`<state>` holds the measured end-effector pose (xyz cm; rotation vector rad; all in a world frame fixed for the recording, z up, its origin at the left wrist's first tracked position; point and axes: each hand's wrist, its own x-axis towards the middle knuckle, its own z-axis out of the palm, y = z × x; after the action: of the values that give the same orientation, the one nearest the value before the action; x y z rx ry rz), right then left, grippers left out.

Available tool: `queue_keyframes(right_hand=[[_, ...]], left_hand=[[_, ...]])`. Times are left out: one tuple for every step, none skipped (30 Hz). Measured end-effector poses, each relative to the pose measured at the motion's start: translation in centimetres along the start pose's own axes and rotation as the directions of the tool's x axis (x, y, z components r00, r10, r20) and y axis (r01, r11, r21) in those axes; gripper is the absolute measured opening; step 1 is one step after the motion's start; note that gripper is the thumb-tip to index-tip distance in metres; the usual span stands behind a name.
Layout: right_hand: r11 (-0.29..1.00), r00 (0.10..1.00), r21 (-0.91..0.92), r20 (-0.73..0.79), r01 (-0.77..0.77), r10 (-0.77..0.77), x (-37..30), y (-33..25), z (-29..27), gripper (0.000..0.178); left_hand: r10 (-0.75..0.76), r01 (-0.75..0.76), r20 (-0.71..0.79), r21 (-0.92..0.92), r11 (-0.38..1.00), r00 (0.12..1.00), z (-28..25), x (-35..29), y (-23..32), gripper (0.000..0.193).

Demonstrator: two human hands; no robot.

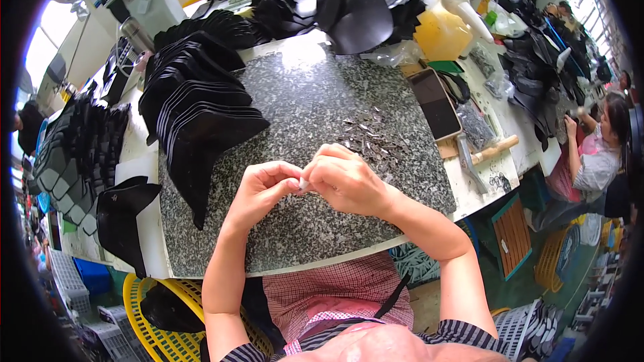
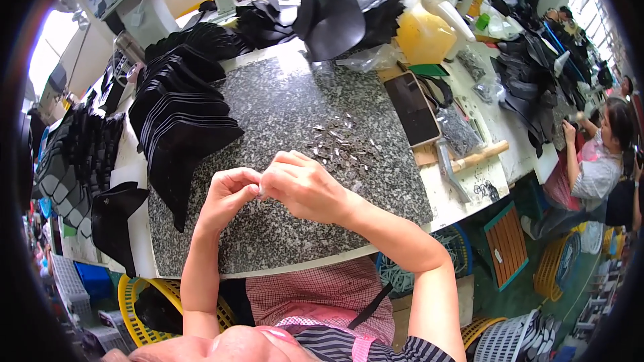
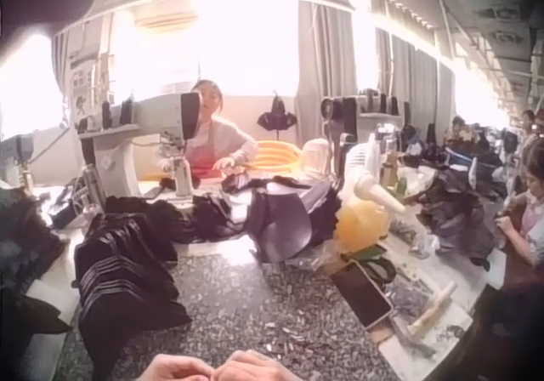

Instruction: The recorder is manually attaching small metal components to black synthetic shoe upper parts at a workbench.

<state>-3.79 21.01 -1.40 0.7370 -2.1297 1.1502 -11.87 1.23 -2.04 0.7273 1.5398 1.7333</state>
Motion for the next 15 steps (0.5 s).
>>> queue_keyframes(right_hand=[[0.999, 0.999, 0.017, -0.015, -0.032, 0.033, 0.2, 0.0, 0.1, 0.018], [0.998, 0.999, 0.025, -0.007, -0.051, 0.051, 0.1, 0.1, -0.2, 0.018], [0.997, 0.997, 0.012, 0.003, -0.074, 0.074, 0.1, -0.1, -0.1, 0.018], [0.996, 0.996, 0.007, 0.0, -0.085, 0.085, 0.5, -0.3, -0.4, 0.018], [0.994, 0.994, -0.009, -0.006, -0.105, 0.105, 0.6, -0.7, -0.7, 0.018], [0.993, 0.993, -0.006, -0.02, -0.12, 0.12, 0.4, -0.7, -0.5, 0.018], [0.991, 0.99, -0.003, -0.035, -0.134, 0.134, 0.4, -0.8, -0.2, 0.019], [0.994, 0.992, -0.01, -0.064, -0.109, 0.108, 0.6, -0.5, 0.1, 0.021], [0.996, 0.994, 0.002, -0.059, -0.095, 0.095, 0.4, -0.5, 0.4, 0.021], [0.99, 0.987, 0.017, -0.077, -0.143, 0.144, 0.0, -0.8, 0.7, 0.022], [0.983, 0.978, 0.022, -0.098, -0.182, 0.183, -0.1, -0.6, 0.8, 0.023], [0.969, 0.967, 0.092, -0.093, -0.229, 0.237, -0.4, -0.7, 1.2, 0.025], [0.969, 0.969, 0.102, -0.083, -0.226, 0.234, -0.3, 0.0, 1.5, 0.025], [0.956, 0.952, 0.177, -0.157, -0.235, 0.263, -0.8, 0.4, 1.6, 0.024], [0.941, 0.93, 0.255, -0.233, -0.222, 0.283, -0.7, 0.4, 1.6, 0.024]], left_hand=[[0.001, -0.001, -0.022, 0.002, 1.0, 1.0, 0.0, 0.0, 0.0, 0.012], [0.027, -0.028, -0.026, -0.014, 1.0, 0.999, 0.3, 0.4, -0.1, 0.011], [0.049, -0.049, -0.047, -0.02, 0.999, 0.998, 0.5, 0.2, 0.1, 0.01], [0.076, -0.076, -0.096, 0.002, 0.997, 0.992, 0.8, 0.4, 0.3, 0.007], [0.122, -0.12, -0.113, 0.021, 0.993, 0.986, 1.2, 0.6, 0.5, 0.005], [0.14, -0.133, -0.144, 0.061, 0.989, 0.98, 1.4, 0.6, 0.5, 0.005], [0.161, -0.144, -0.173, 0.105, 0.984, 0.972, 1.5, 0.2, 0.5, 0.006], [0.183, -0.16, -0.192, 0.128, 0.979, 0.964, 1.6, 0.2, 0.6, 0.006], [0.208, -0.178, -0.209, 0.155, 0.972, 0.956, 1.8, 0.1, 0.9, 0.006], [0.225, -0.186, -0.258, 0.168, 0.968, 0.939, 2.5, -0.4, 1.2, 0.006], [0.421, -0.262, -0.143, 0.595, 0.76, 0.896, 2.0, -0.3, 2.0, 0.007], [0.588, -0.298, -0.101, 0.786, 0.541, 0.802, 1.6, -0.3, 2.7, 0.01], [0.719, -0.278, -0.009, 0.919, 0.28, 0.694, 1.0, 0.1, 3.6, 0.013], [0.751, -0.185, -0.009, 0.967, 0.174, 0.661, 0.5, 0.0, 4.4, 0.02], [0.77, 0.028, -0.05, 0.999, 0.042, 0.636, 0.0, -0.4, 5.6, 0.028]])
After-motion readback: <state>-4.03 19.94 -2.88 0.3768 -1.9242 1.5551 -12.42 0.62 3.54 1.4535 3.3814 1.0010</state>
